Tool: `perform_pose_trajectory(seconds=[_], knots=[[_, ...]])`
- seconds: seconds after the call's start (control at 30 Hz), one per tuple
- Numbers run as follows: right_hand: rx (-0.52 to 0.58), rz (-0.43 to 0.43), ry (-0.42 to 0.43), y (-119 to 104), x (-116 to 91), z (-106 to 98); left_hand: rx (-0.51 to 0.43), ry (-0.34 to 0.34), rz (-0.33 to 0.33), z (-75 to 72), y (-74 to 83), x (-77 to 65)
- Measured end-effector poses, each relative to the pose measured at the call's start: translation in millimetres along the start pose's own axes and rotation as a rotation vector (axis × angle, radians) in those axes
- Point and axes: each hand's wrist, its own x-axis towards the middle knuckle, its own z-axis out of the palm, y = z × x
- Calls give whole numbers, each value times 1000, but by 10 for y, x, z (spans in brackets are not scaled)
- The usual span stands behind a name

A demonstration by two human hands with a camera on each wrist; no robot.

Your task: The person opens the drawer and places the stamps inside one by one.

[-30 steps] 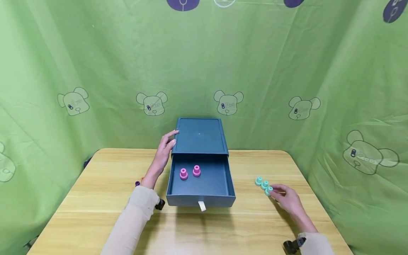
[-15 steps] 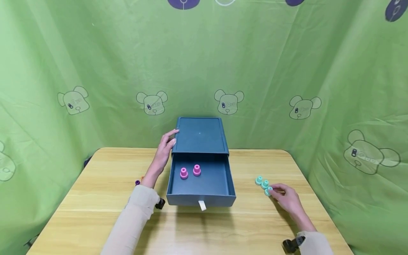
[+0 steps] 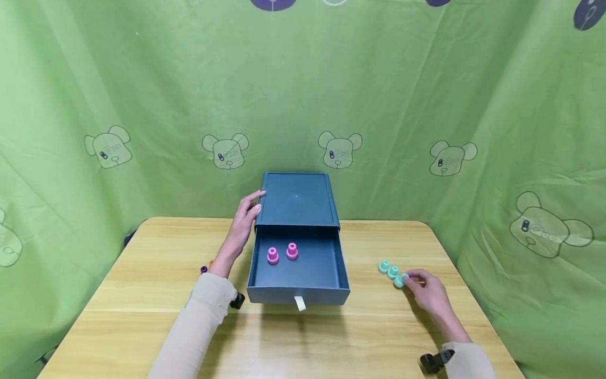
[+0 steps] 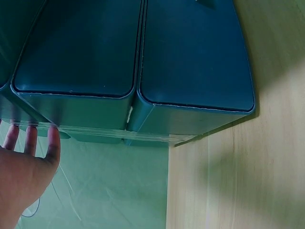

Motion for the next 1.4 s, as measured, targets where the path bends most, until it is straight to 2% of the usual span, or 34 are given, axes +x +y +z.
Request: perform_pose_trajectory(seconds=[0.33,0.67,0.77,0.9,0.97,1.03,1.17,1.4], knots=[[57,-7,15,-66,-35,-80,1,19,7,6,-13,-7],[189,-16,11,-121,-81,-82,-16,9,-8,2,-22,-1],[203,-31,12,-160,-96,-96,-16,4,-22,3,49,-27],[225,-61,10,-225,-110,-118,-18,-5,-30,21,252,-99],[246,-77,5,-262,-120,-127,-19,-6,-28,25,292,-113],[267,-87,3,-301,-133,-134,-20,-4,-27,18,242,-97],[307,-97,15,-366,-162,-142,-15,3,-30,1,44,-28],[347,-105,39,-404,-188,-138,-16,14,-6,10,-12,-9]])
